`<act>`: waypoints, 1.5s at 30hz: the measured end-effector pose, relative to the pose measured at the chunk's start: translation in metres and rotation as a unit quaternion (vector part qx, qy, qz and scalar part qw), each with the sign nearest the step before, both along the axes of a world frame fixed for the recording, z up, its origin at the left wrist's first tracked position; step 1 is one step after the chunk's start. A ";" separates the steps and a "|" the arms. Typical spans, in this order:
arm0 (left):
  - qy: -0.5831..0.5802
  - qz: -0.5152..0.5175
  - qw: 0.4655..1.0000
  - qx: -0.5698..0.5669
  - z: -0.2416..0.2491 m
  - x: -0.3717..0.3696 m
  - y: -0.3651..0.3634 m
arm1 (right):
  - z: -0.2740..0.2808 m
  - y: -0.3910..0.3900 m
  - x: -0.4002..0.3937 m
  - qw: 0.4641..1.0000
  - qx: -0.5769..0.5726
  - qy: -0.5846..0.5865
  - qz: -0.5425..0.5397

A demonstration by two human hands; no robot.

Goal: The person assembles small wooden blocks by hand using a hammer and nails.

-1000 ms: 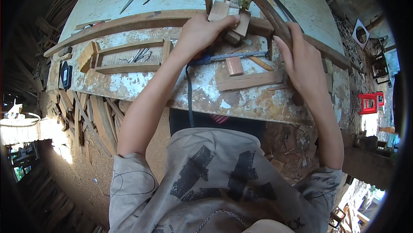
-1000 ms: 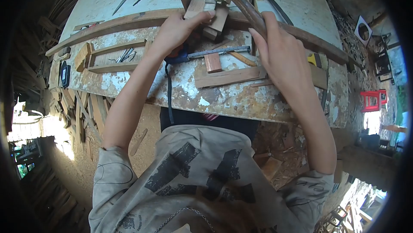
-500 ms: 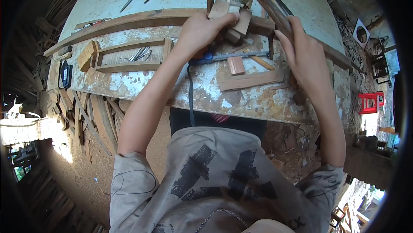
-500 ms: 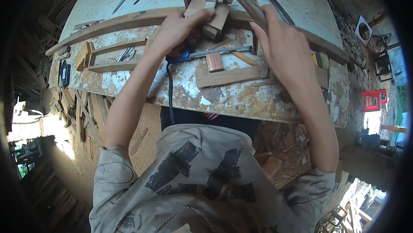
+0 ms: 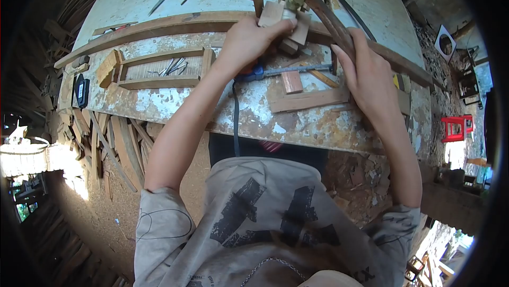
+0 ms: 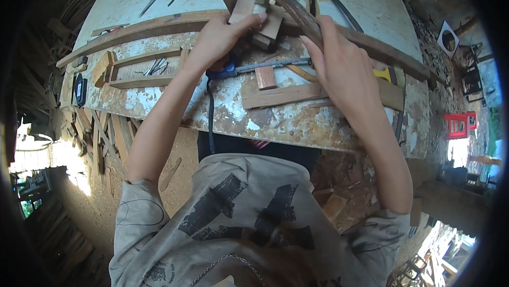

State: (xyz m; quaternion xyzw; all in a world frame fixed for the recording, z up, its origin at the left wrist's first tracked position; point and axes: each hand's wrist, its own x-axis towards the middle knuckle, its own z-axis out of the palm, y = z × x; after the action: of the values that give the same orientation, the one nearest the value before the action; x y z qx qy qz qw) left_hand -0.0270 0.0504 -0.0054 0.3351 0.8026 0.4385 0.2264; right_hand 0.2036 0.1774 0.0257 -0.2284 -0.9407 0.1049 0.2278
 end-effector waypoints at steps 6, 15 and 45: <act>-0.003 0.013 0.999 -0.029 0.004 0.000 -0.002 | 0.046 -0.006 0.000 0.980 0.011 0.197 0.002; -0.014 -0.025 1.000 -0.005 0.005 -0.006 -0.002 | -0.010 0.005 0.006 0.999 -0.022 0.023 -0.029; -0.092 -0.052 0.955 0.276 0.022 0.036 -0.014 | 0.038 -0.035 -0.006 0.993 -0.073 0.080 -0.046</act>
State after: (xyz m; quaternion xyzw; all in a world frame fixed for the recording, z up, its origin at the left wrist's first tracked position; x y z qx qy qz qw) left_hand 0.0088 0.0369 0.0164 0.3838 0.6079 0.6593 0.2205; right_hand 0.1972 0.1425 0.0637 -0.2779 -0.8980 0.1803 0.2896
